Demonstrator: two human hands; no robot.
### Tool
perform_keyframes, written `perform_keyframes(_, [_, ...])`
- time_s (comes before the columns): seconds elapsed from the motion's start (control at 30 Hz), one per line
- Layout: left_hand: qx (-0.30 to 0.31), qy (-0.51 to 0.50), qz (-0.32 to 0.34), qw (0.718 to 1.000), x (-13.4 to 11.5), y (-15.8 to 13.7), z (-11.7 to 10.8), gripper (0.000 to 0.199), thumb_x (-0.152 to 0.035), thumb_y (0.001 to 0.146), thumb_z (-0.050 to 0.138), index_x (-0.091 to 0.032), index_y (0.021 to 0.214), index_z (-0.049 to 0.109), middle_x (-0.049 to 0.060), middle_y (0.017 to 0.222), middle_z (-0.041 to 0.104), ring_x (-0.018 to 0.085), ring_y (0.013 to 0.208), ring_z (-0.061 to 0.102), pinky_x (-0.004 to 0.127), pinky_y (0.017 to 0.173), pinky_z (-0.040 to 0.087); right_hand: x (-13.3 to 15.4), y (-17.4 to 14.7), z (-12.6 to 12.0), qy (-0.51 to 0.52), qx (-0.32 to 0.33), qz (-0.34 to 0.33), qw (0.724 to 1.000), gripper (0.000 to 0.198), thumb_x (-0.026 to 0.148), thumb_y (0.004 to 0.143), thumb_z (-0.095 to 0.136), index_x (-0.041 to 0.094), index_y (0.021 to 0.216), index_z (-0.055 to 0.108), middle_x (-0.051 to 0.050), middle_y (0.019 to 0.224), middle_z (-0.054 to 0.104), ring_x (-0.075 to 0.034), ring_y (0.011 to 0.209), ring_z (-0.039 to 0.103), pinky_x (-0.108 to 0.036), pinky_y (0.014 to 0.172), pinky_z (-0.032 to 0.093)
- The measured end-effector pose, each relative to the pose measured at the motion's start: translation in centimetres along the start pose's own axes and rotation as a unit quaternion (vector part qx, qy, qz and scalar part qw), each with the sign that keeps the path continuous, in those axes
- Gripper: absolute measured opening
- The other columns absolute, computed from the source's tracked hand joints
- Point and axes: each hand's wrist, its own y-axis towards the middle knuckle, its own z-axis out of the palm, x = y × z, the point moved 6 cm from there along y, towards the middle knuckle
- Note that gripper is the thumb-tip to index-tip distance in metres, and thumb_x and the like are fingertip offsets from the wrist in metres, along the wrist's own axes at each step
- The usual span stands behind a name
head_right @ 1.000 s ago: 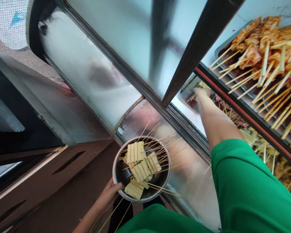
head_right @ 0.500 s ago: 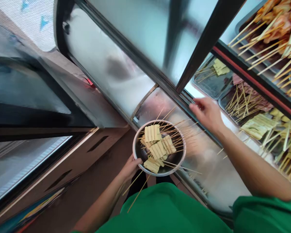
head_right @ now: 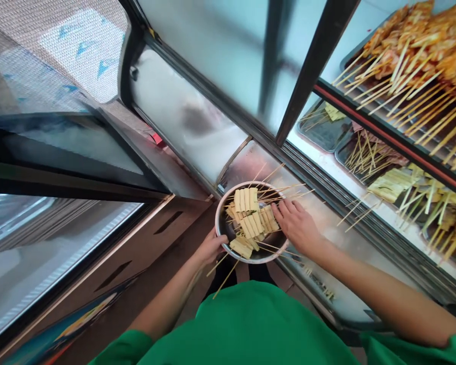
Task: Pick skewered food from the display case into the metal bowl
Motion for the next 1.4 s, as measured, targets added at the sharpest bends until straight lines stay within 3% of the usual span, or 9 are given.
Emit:
perform_keyframes(0.23, [0.024,0.005,0.014,1.0,0.3,-0.3,0.4,0.076,-0.017,0.049,0.058,-0.019,0.124,0.051,-0.004,0.075,0.062,0.017,0.057,0.061,0.03,0.049,0.055,0.9,0.7,-0.4,-0.023,0.045,-0.038,0.998,0.02,0.019,0.081,0.062,0.015,0.1,0.065,-0.016,0.1,0.065,-0.032,0.097,0.06,-0.044,0.089,0.049])
perform_keyframes(0.37, [0.022,0.01,0.017,1.0,0.7,-0.3,0.3,0.079,-0.017,0.049,0.058,-0.018,0.127,0.05,-0.004,0.075,0.063,0.016,0.054,0.06,0.028,0.046,0.054,-0.2,0.4,-1.2,0.049,0.07,-0.062,0.994,0.038,0.031,0.076,0.076,0.017,0.109,0.063,-0.013,0.103,0.067,-0.029,0.094,0.063,-0.04,0.082,0.052])
perform_keyframes(0.47, [0.015,0.012,0.012,1.0,0.9,-0.1,0.1,0.082,-0.017,0.048,0.057,-0.018,0.13,0.05,-0.005,0.071,0.062,0.014,0.052,0.057,0.026,0.046,0.053,-1.8,1.6,-2.1,0.11,0.043,-0.048,0.992,0.039,0.04,0.085,0.07,0.018,0.117,0.062,-0.013,0.114,0.067,-0.028,0.1,0.063,-0.038,0.083,0.052])
perform_keyframes(0.6, [0.015,0.015,0.008,1.0,0.8,0.0,0.2,0.083,-0.017,0.048,0.058,-0.018,0.131,0.051,-0.003,0.075,0.064,0.017,0.058,0.061,0.028,0.049,0.055,-2.6,4.5,-1.3,0.042,0.029,-0.028,0.998,0.037,0.027,0.091,0.061,0.013,0.125,0.06,-0.015,0.118,0.065,-0.03,0.107,0.058,-0.04,0.091,0.046])
perform_keyframes(0.8, [0.012,0.03,0.008,0.999,0.7,0.0,0.7,0.081,-0.017,0.048,0.058,-0.017,0.129,0.052,-0.004,0.075,0.061,0.016,0.058,0.06,0.029,0.049,0.055,-1.6,6.6,0.2,-0.018,0.03,-0.049,0.998,0.013,0.017,0.091,0.052,0.013,0.091,0.065,-0.014,0.097,0.065,-0.028,0.098,0.053,-0.038,0.085,0.038])
perform_keyframes(0.93, [0.021,0.029,0.013,0.999,0.8,0.3,1.0,0.084,-0.017,0.049,0.058,-0.018,0.132,0.052,-0.002,0.081,0.062,0.016,0.063,0.061,0.026,0.049,0.054,-2.3,6.6,-1.1,0.021,0.018,-0.047,0.999,0.008,0.015,0.087,0.054,0.014,0.09,0.061,-0.013,0.09,0.066,-0.026,0.091,0.056,-0.035,0.081,0.039])
perform_keyframes(1.17, [0.027,0.035,0.027,0.999,0.0,1.0,1.5,0.088,-0.018,0.049,0.059,-0.016,0.136,0.051,-0.001,0.081,0.062,0.016,0.063,0.059,0.024,0.047,0.051,-6.3,4.5,-1.1,0.17,0.046,0.001,0.984,0.004,0.018,0.09,0.05,0.02,0.087,0.052,0.001,0.065,0.058,-0.015,0.056,0.051,-0.027,0.055,0.033])
perform_keyframes(1.3, [0.038,0.03,0.034,0.998,-0.8,1.5,1.9,0.091,-0.018,0.05,0.059,-0.018,0.14,0.049,0.001,0.088,0.065,0.018,0.067,0.061,0.026,0.049,0.053,-7.4,3.3,-1.6,0.182,-0.035,-0.051,0.981,0.008,0.023,0.094,0.051,0.02,0.088,0.053,-0.008,0.093,0.066,-0.019,0.081,0.06,-0.029,0.071,0.046])
perform_keyframes(1.4, [0.037,0.027,0.035,0.998,-1.2,1.7,2.3,0.091,-0.017,0.05,0.059,-0.019,0.14,0.049,0.0,0.087,0.065,0.018,0.066,0.061,0.026,0.049,0.053,-7.3,2.9,-1.7,0.141,-0.065,-0.088,0.984,0.011,0.026,0.096,0.054,0.019,0.088,0.056,-0.014,0.119,0.064,-0.025,0.1,0.058,-0.038,0.087,0.047])
